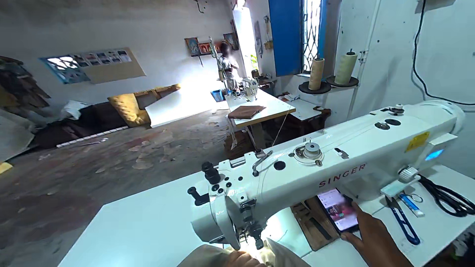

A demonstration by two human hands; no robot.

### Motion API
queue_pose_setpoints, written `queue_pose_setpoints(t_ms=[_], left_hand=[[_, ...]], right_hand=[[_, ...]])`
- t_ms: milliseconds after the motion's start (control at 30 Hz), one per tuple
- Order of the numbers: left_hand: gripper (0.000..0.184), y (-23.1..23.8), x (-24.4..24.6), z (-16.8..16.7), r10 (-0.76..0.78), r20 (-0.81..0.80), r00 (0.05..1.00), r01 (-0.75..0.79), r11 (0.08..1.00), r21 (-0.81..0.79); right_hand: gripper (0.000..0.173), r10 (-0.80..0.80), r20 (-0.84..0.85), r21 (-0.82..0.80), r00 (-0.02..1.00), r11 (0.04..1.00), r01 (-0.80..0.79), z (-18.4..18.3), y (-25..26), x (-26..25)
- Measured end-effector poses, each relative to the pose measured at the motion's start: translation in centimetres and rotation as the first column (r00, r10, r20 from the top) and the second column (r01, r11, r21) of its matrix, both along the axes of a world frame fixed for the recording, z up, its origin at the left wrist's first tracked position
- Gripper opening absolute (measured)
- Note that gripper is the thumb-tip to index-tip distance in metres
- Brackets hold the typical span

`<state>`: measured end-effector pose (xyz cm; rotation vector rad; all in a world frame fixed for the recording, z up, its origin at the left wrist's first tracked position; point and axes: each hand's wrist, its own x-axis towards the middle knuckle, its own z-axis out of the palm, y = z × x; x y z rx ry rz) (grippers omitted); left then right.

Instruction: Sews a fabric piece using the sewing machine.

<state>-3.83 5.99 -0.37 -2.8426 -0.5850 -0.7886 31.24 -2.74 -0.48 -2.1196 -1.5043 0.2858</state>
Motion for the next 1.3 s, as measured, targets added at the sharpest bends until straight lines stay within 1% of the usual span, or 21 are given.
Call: queue_pose_setpoints(t_ms=[67,133,200,333,400,433,467,500,533,567,600,667,733,800,867,933,1000,1100,1167,1233,1300], left_hand=[[0.027,0.5,-0.1,-0.4,-0.03,0.009,1.0,0.03,0.999,0.029],[0.029,0.9,0.0,-0.2,-0.045,-0.005,0.999,0.045,0.999,0.031],[0.031,1.3,0.1,0.0,-0.059,-0.01,0.998,0.059,0.998,0.028],[0.04,1.8,0.1,0.3,-0.103,-0.001,0.995,0.102,0.994,-0.036],[0.052,1.9,-0.3,0.7,-0.132,-0.005,0.991,0.131,0.988,-0.082],[0.056,1.9,-0.5,1.0,-0.152,-0.002,0.988,0.151,0.984,-0.098],[0.058,1.8,-0.7,1.3,-0.172,-0.001,0.985,0.171,0.98,-0.099],[0.058,1.8,-0.9,1.6,-0.191,0.002,0.982,0.19,0.978,-0.088],[0.057,1.7,-1.1,1.7,-0.203,0.008,0.979,0.203,0.977,-0.071],[0.056,1.7,-1.3,1.8,-0.209,0.02,0.978,0.209,0.976,-0.052],[0.055,1.7,-1.4,1.9,-0.208,0.036,0.977,0.21,0.977,-0.035],[0.054,1.7,-1.6,2.0,-0.192,0.072,0.979,0.193,0.981,-0.009],[0.053,1.8,-1.9,1.9,-0.171,0.111,0.979,0.172,0.985,0.0],[0.054,2.0,-2.0,1.7,-0.167,0.15,0.974,0.169,0.986,-0.002],[0.053,2.2,-2.1,1.4,-0.163,0.183,0.969,0.167,0.986,-0.005],[0.054,2.2,-2.2,1.1,-0.144,0.219,0.965,0.154,0.988,-0.031],[0.056,2.2,-2.4,0.8,-0.112,0.25,0.962,0.132,0.989,-0.066],[0.057,2.2,-2.6,0.5,-0.09,0.278,0.956,0.122,0.987,-0.103],[0.057,2.4,-2.7,0.4,-0.095,0.271,0.958,0.131,0.984,-0.119],[0.058,2.4,-2.6,0.6,-0.1,0.207,0.973,0.134,0.978,-0.158],[0.064,2.4,-2.5,1.0,-0.094,0.096,0.991,0.114,0.966,-0.23]], right_hand=[[0.091,-0.049,0.012,-0.008,0.999,0.999,0.049,-0.1,0.9,-0.4],[0.09,-0.079,0.002,-0.064,0.997,0.995,0.079,0.4,1.6,-0.7],[0.088,-0.101,0.002,-0.08,0.995,0.992,0.101,0.7,2.2,-0.9],[0.089,-0.106,0.044,-0.187,0.993,0.976,0.113,2.1,2.4,-1.7],[0.082,-0.018,0.103,-0.075,0.995,0.997,0.025,2.7,2.1,-3.3],[0.074,0.075,0.121,-0.021,0.99,0.997,-0.073,3.1,2.1,-4.3],[0.066,0.207,0.144,0.009,0.968,0.977,-0.211,3.4,2.3,-5.5],[0.062,0.374,0.151,0.025,0.915,0.924,-0.382,3.4,2.7,-6.4],[0.059,0.548,0.154,0.041,0.822,0.828,-0.56,3.1,3.4,-7.2],[0.057,0.693,0.163,0.045,0.702,0.706,-0.707,2.9,4.3,-7.8],[0.055,0.795,0.163,0.026,0.585,0.589,-0.808,3.0,5.2,-8.5],[0.049,0.905,0.16,0.013,0.395,0.398,-0.917,3.6,7.2,-9.6],[0.036,0.94,0.188,0.016,0.283,0.285,-0.958,4.1,8.8,-10.3],[0.025,0.964,0.128,0.034,0.232,0.229,-0.973,5.0,9.5,-10.7],[0.02,0.967,0.125,0.108,0.221,0.209,-0.972,5.1,9.7,-11.0],[0.026,0.975,0.059,0.118,0.216,0.208,-0.971,4.3,9.6,-11.2],[0.036,0.984,0.015,0.093,0.179,0.177,-0.98,3.1,9.7,-11.3],[0.052,0.988,0.101,0.107,0.119,0.108,-0.988,2.2,10.1,-11.3],[0.06,0.991,0.123,0.155,0.056,0.036,-0.987,1.9,10.5,-11.4],[0.055,0.995,0.103,0.191,0.006,-0.014,-0.982,1.5,10.8,-11.4],[0.039,0.992,0.124,0.197,-0.01,-0.035,-0.98,1.2,11.1,-11.4]])
